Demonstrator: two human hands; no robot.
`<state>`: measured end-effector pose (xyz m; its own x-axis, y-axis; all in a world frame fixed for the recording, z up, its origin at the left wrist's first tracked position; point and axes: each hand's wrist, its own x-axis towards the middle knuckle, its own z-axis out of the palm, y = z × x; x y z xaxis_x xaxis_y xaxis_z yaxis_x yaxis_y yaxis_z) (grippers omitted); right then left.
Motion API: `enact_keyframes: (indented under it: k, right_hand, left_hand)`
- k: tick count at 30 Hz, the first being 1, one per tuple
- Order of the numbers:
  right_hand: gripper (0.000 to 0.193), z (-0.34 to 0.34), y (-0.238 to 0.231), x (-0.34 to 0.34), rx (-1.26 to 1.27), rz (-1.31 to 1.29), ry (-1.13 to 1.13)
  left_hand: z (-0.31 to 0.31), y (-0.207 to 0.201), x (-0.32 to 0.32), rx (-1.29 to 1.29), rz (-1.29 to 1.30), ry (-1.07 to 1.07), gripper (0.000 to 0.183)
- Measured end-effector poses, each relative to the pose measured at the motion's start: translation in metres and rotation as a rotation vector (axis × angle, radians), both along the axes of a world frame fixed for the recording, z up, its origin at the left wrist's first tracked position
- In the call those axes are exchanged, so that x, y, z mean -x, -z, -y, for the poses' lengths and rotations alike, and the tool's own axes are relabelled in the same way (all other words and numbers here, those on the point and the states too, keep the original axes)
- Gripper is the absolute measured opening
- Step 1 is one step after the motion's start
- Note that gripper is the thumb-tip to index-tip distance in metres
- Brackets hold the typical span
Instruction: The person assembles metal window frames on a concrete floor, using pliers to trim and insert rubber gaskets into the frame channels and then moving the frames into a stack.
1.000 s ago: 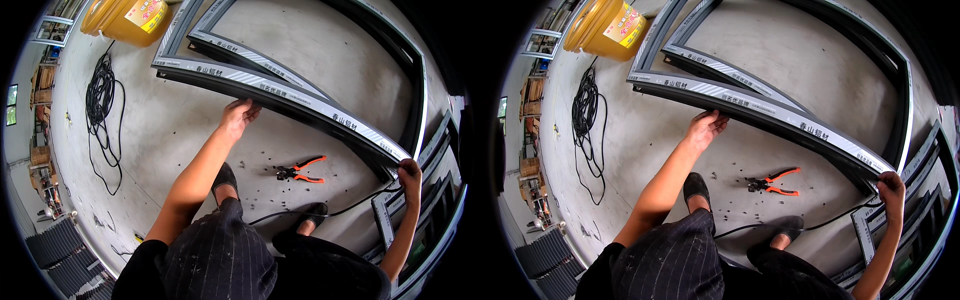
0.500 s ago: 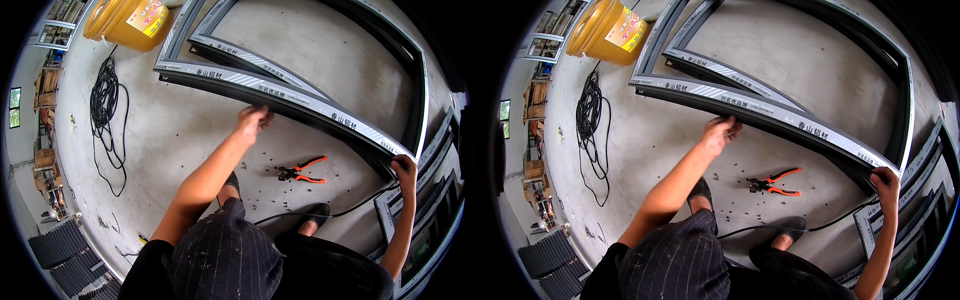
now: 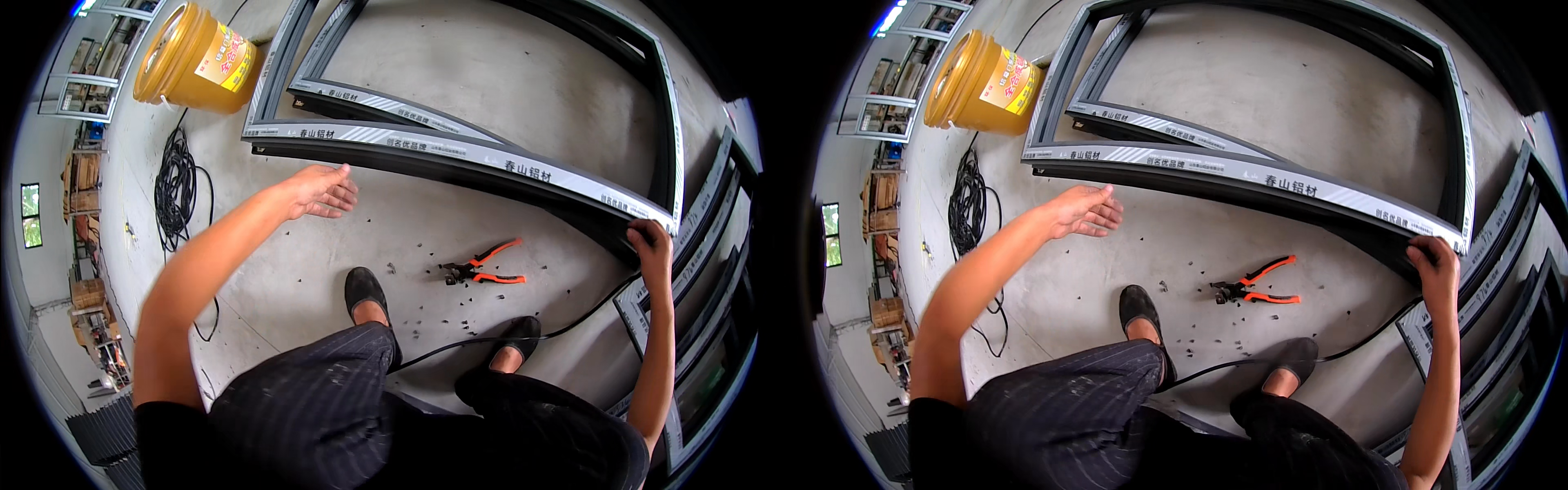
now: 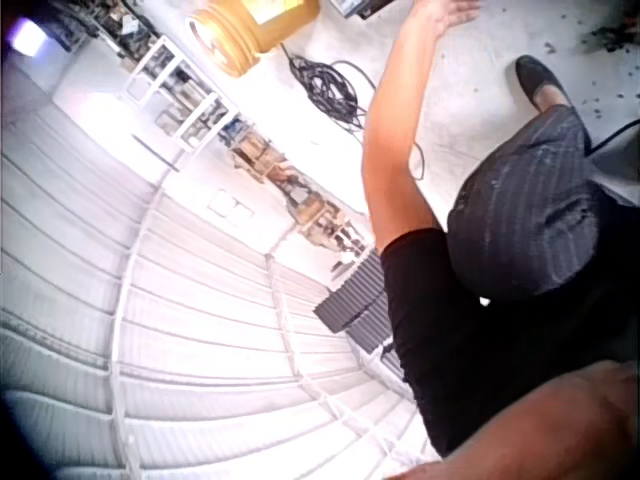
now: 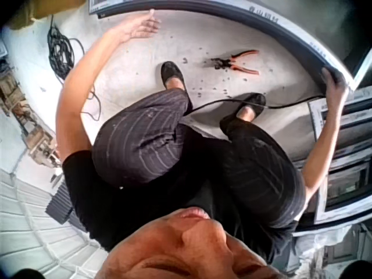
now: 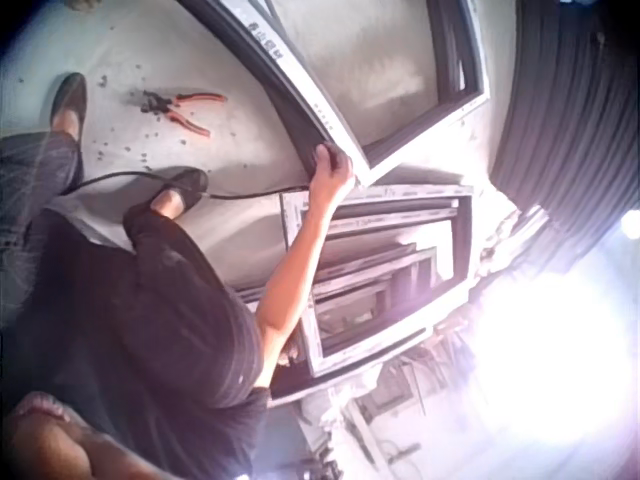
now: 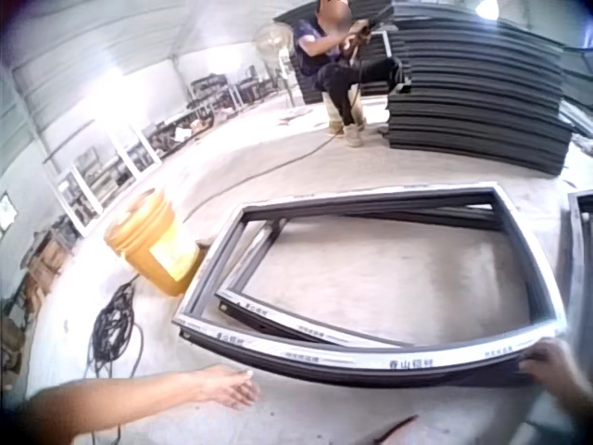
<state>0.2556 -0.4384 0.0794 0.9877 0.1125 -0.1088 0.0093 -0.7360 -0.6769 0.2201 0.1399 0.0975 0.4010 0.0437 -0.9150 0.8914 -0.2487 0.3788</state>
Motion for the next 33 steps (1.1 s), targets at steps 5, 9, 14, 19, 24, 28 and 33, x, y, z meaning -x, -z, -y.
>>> enact_keyframes:
  k: [5,9,14,19,24,28,33]
  right_hand:
    - [0.017,0.003,-0.005,0.01,0.019,0.072,0.029]
    - [0.017,0.004,0.0,0.012,0.009,0.111,-0.014]
    - [0.018,0.003,0.002,0.016,0.076,0.183,-0.063]
    - [0.016,0.005,0.011,0.019,0.117,0.22,-0.029]
    - [0.016,0.0,0.014,0.022,0.174,0.244,0.02]
    - [0.016,-0.002,0.018,0.022,0.196,0.25,-0.009]
    - [0.017,-0.001,0.018,0.024,0.211,0.222,0.003]
  left_hand:
    - [0.074,-0.043,-0.01,-0.021,-0.024,0.501,0.048]
    - [0.121,-0.006,-0.004,0.126,0.014,0.316,0.046]
    - [0.179,0.084,0.0,0.398,0.116,-0.321,0.045]
    - [0.222,0.127,-0.004,0.62,0.221,-0.686,0.041]
    - [0.234,0.132,0.0,0.48,0.317,-0.718,0.035]
    - [0.241,0.126,-0.001,0.368,0.343,-0.735,0.032]
    - [0.228,0.128,-0.004,0.381,0.329,-0.71,0.026]
